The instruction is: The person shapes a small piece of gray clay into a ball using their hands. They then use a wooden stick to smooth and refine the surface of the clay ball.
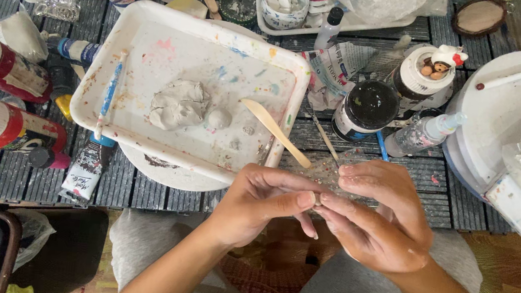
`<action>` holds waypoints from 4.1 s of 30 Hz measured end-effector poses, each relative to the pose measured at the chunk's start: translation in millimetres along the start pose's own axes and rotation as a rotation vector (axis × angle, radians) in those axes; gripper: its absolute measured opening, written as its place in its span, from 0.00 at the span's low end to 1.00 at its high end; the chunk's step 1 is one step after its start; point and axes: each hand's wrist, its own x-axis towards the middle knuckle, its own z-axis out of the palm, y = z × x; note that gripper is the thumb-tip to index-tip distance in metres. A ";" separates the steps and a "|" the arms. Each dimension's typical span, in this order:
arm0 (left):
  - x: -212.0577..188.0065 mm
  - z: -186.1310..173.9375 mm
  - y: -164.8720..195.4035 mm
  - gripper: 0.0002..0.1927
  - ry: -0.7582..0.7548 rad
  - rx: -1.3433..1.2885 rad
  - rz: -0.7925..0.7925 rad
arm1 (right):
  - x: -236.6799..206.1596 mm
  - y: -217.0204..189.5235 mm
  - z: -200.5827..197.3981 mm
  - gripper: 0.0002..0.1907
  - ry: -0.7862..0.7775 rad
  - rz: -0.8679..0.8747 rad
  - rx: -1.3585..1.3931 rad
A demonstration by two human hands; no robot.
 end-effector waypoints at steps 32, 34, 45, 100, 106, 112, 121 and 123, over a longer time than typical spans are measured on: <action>0.4 -13.5 6.0 0.13 -0.056 -0.082 -0.120 | 2.0 9.7 3.1 0.18 -0.058 0.054 0.276; 0.4 -16.5 1.8 0.14 -0.066 -0.158 -0.172 | 1.6 9.0 2.2 0.18 -0.058 0.061 0.283; 0.5 -18.7 -23.0 0.14 -0.096 -0.385 -0.323 | 3.4 6.5 -0.3 0.16 -0.024 0.077 0.360; -4.7 -3.7 16.0 0.12 0.034 0.027 -0.034 | 6.1 7.7 5.5 0.15 -0.105 0.141 0.301; -6.2 -8.8 14.3 0.10 0.039 -0.033 -0.007 | 7.1 9.1 5.9 0.19 -0.120 0.130 0.288; -4.8 -15.1 9.1 0.13 0.056 -0.227 -0.101 | 8.5 8.8 7.4 0.21 -0.094 0.139 0.260; -4.1 -9.6 4.9 0.12 0.060 -0.087 -0.041 | 10.5 1.0 8.8 0.20 -0.021 0.076 0.148; -3.6 -7.2 6.0 0.12 0.034 -0.055 -0.021 | 10.2 -0.2 8.3 0.19 -0.021 0.050 0.122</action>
